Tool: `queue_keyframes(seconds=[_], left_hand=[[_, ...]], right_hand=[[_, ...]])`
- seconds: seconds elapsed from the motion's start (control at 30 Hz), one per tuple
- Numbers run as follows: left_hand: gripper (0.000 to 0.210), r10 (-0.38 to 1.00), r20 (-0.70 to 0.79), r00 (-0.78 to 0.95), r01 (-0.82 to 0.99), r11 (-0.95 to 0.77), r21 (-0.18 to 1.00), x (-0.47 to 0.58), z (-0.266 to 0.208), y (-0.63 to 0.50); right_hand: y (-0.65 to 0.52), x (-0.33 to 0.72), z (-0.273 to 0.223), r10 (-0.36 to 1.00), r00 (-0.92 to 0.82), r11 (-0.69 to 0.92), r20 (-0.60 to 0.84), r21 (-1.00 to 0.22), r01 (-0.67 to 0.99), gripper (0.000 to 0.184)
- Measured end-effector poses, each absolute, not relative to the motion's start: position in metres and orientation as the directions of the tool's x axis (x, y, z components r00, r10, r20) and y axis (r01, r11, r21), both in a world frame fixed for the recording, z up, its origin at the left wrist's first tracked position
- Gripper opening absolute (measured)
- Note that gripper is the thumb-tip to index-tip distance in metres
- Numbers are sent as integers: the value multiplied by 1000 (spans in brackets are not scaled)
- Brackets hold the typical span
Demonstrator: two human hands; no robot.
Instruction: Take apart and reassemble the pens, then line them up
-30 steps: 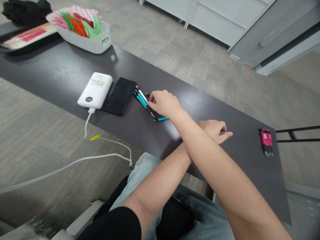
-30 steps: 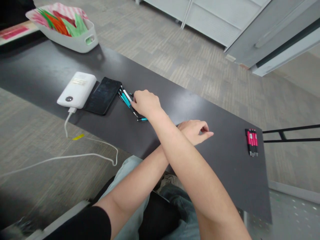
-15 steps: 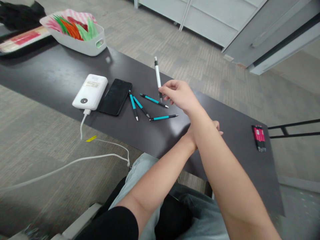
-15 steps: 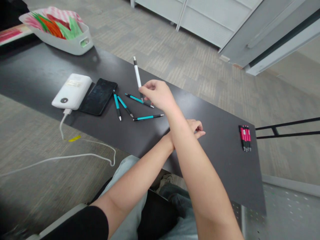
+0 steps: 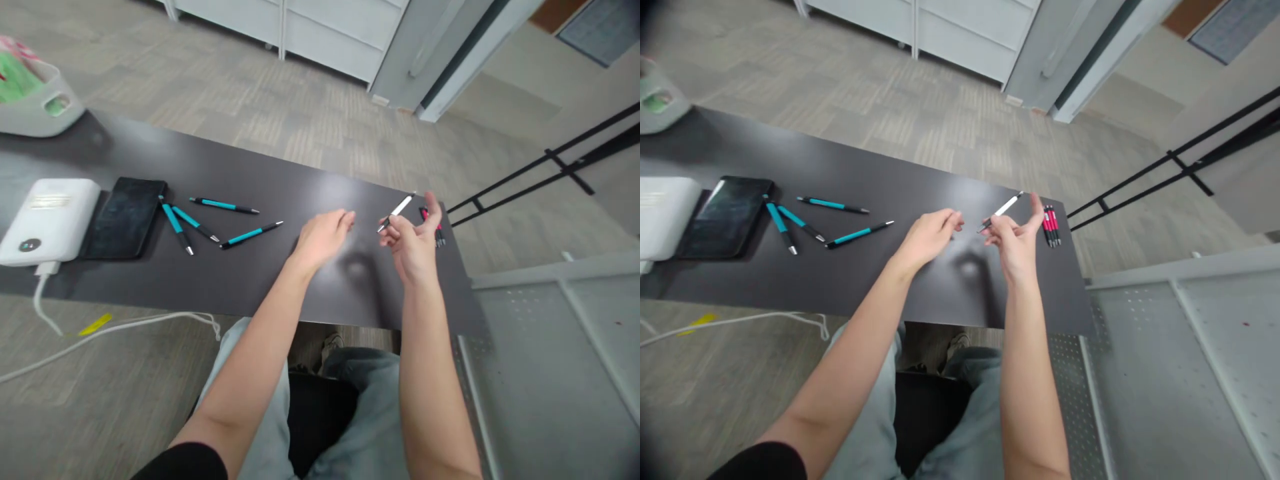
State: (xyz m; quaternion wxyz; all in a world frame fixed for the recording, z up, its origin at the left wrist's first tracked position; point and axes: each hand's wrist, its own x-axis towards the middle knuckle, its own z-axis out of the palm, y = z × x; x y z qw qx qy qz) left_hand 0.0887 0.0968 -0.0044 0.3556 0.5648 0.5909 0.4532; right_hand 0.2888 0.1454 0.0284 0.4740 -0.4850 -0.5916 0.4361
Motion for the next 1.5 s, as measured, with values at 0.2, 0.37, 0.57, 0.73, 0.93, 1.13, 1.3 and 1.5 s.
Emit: queue_keyframes(seconds=[0.2,0.37,0.57,0.73,0.93,1.13,1.3,1.5], left_hand=[[42,993,111,-28,281,-99,955,100,10,90],[42,964,260,48,227,-264,937,119,9,93],[36,931,364,11,272,-353,895,130,1,96],[24,894,446,-42,274,-419,866,133,-3,97],[31,860,472,-194,239,-426,873,129,-3,99],[50,864,400,-305,47,-406,913,123,2,104],[42,908,258,-331,-160,-323,933,122,4,108],[40,928,196,-317,-300,-295,907,125,-1,112]], right_hand=[[134,310,-1,993,-17,121,120,-986,111,111],[150,319,-23,974,-77,213,214,-977,-17,124],[153,321,-32,966,-75,242,245,-969,-48,115],[150,319,-25,972,-42,226,231,-969,-98,109],[154,320,-24,988,19,155,154,-974,-164,105],[145,330,-3,970,-206,147,125,-984,95,63],[125,316,13,813,-580,104,51,-993,58,65],[117,285,7,848,-529,-63,-22,-996,-59,75]])
